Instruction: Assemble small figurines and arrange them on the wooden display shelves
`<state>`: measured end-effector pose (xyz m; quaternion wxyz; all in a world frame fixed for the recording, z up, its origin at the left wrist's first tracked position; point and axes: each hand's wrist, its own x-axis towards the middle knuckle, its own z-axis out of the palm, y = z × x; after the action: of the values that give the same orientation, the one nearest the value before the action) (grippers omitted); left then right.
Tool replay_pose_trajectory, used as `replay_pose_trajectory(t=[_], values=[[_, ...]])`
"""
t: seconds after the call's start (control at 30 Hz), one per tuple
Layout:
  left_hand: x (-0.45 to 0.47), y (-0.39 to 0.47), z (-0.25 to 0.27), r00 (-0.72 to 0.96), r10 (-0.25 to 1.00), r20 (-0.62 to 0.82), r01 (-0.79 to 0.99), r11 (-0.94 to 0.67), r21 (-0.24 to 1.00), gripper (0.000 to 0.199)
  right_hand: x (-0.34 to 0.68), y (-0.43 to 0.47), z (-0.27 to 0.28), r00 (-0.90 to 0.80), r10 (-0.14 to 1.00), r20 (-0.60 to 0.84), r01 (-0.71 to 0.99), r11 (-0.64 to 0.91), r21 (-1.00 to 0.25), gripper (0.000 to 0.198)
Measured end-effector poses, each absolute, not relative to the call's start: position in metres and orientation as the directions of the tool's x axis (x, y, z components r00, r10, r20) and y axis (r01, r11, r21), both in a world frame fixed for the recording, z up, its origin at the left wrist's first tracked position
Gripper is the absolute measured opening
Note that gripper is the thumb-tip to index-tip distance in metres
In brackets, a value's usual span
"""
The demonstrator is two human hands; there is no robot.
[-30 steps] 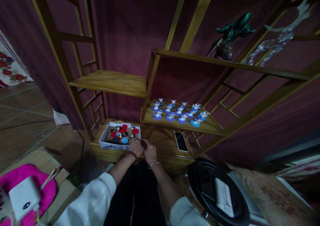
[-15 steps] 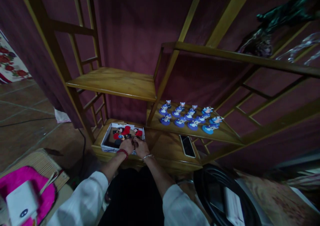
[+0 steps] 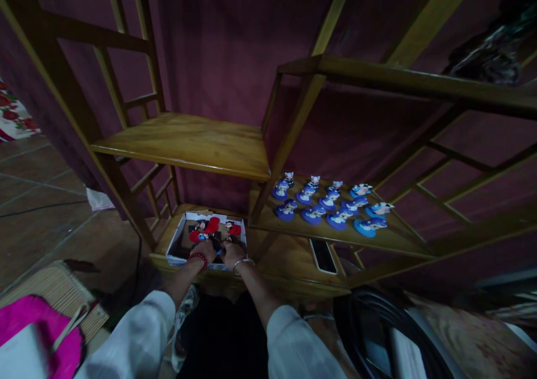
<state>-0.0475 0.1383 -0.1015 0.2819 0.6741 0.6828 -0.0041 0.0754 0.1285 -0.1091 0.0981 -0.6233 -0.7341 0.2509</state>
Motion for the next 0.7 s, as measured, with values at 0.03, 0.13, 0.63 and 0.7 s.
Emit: replay_pose_trajectory(t=[0.03,0.13,0.63,0.7], values=[[-0.047,0.139,-0.103,0.064,0.912,-0.404,0.923,0.101,0.372,0.03,0.075,0.13,-0.111,-0.208,0.96,-0.187,0.867,0.093,-0.489,0.028],[-0.046,0.141,-0.105,0.055,0.896,-0.441,0.921,0.125,0.37,0.031,0.074,0.135,-0.117,-0.218,0.951,-0.221,0.868,0.086,-0.488,0.031],[-0.043,0.153,-0.112,0.004,0.913,-0.408,0.863,0.203,0.463,0.029,0.073,0.141,-0.12,-0.177,0.958,-0.224,0.837,0.026,-0.547,0.033],[-0.042,0.152,-0.108,0.002,0.914,-0.406,0.84,0.219,0.497,0.027,0.073,0.141,-0.118,-0.172,0.962,-0.213,0.83,0.025,-0.558,0.034]])
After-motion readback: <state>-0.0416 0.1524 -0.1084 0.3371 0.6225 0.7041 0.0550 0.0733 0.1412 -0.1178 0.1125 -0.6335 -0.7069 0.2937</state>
